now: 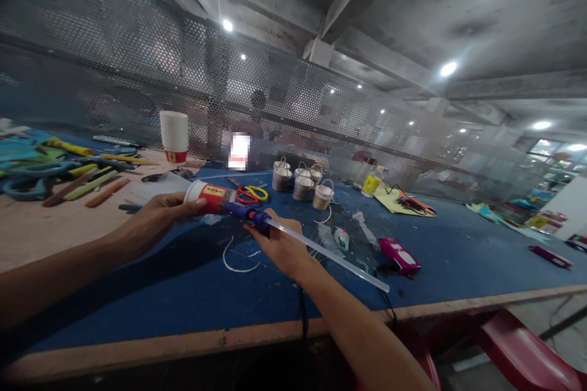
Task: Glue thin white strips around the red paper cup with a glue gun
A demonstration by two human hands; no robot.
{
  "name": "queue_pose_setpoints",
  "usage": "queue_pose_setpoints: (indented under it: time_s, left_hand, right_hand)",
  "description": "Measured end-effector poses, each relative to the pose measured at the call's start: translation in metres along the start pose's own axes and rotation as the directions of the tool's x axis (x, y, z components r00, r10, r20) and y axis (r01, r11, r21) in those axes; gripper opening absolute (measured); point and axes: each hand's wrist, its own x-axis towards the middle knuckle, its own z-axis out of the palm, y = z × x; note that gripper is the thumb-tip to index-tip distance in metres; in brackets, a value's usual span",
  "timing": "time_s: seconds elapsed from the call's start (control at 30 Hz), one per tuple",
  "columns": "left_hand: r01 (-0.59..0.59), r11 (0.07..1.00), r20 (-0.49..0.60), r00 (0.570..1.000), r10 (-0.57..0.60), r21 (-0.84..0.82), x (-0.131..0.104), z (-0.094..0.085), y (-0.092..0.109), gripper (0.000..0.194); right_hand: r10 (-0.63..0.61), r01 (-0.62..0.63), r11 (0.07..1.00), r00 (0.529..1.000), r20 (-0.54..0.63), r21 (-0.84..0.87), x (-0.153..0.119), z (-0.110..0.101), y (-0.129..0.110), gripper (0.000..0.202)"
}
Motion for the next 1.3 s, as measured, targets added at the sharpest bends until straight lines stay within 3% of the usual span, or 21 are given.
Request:
queue_pose_setpoints:
  time_s: [0.3, 0.83, 1.3]
  left_hand:
    - [0.017, 1.000, 0.015, 1.000, -0.017, 0.008, -0.001, 0.001, 0.002, 0.027]
    - [0.017, 1.000, 0.066, 0.998, -0.018, 0.013, 0.000, 0.001, 0.003, 0.027]
    - [0.013, 0.998, 0.049, 0.999, -0.016, 0.062, -0.002, 0.001, 0.002, 0.031]
  right_hand:
    - [-0.016, 0.017, 1.000, 0.999, 0.031, -0.026, 0.000, -0.006, -0.005, 0.031]
    - [-0.020, 0.019, 0.999, 0.999, -0.032, -0.043, 0.000, -0.002, 0.001, 0.032]
    - [0.064, -0.062, 0.997, 0.995, -0.070, 0.037, 0.001, 0.007, 0.010, 0.036]
